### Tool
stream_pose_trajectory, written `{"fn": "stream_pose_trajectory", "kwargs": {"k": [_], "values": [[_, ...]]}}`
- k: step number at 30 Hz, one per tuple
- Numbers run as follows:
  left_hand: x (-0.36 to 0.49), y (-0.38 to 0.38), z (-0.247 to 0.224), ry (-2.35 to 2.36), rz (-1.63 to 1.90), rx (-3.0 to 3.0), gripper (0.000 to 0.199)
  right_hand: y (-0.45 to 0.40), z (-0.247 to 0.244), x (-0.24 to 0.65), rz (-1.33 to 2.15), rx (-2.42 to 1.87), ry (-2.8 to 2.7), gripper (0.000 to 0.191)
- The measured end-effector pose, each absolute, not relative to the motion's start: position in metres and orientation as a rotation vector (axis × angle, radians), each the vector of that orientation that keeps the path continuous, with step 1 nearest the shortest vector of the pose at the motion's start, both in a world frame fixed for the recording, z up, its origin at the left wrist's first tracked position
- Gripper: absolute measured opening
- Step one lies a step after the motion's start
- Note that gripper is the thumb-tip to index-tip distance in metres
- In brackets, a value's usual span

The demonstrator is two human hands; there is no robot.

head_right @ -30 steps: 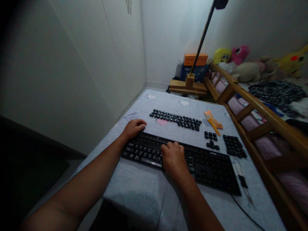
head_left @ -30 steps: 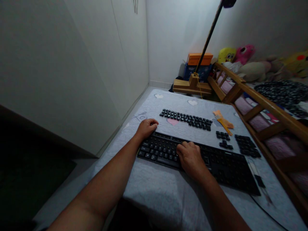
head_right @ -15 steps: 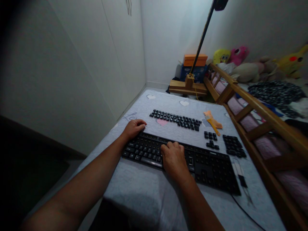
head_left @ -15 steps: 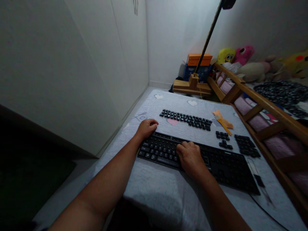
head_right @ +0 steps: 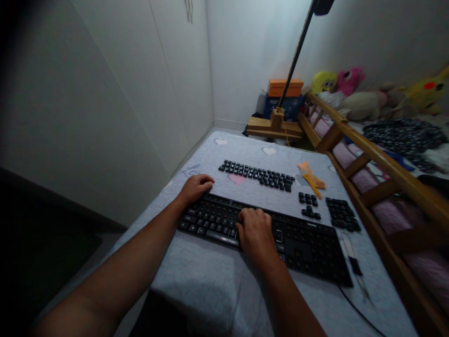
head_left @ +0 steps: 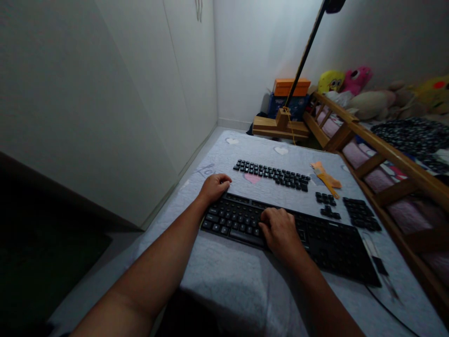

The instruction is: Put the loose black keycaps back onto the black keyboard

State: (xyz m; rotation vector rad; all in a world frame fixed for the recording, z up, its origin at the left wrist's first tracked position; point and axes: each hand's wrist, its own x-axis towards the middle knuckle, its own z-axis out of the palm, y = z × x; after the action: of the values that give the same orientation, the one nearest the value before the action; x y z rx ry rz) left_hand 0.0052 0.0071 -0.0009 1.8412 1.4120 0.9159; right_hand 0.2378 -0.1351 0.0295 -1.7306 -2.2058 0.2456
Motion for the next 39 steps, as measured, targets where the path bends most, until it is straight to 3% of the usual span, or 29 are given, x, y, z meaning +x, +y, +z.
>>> {"fn": "stream_pose_trajectory", "kwargs": {"k": [19,29,39], "values": [[0.006,0.007,0.000,1.404,0.906,1.831,0.028,-0.128,0.050,0.259,0.587,-1.688,-2.180,0.011],[0.006,0.009,-0.003,1.390,0.918,1.827,0.026,-0.073,0.089,0.311,0.357,-1.815,-2.141,0.014],[0.007,0.006,-0.001,1.400,0.910,1.832,0.025,-0.015,0.051,0.328,-0.009,-2.075,-2.075,0.017]]}}
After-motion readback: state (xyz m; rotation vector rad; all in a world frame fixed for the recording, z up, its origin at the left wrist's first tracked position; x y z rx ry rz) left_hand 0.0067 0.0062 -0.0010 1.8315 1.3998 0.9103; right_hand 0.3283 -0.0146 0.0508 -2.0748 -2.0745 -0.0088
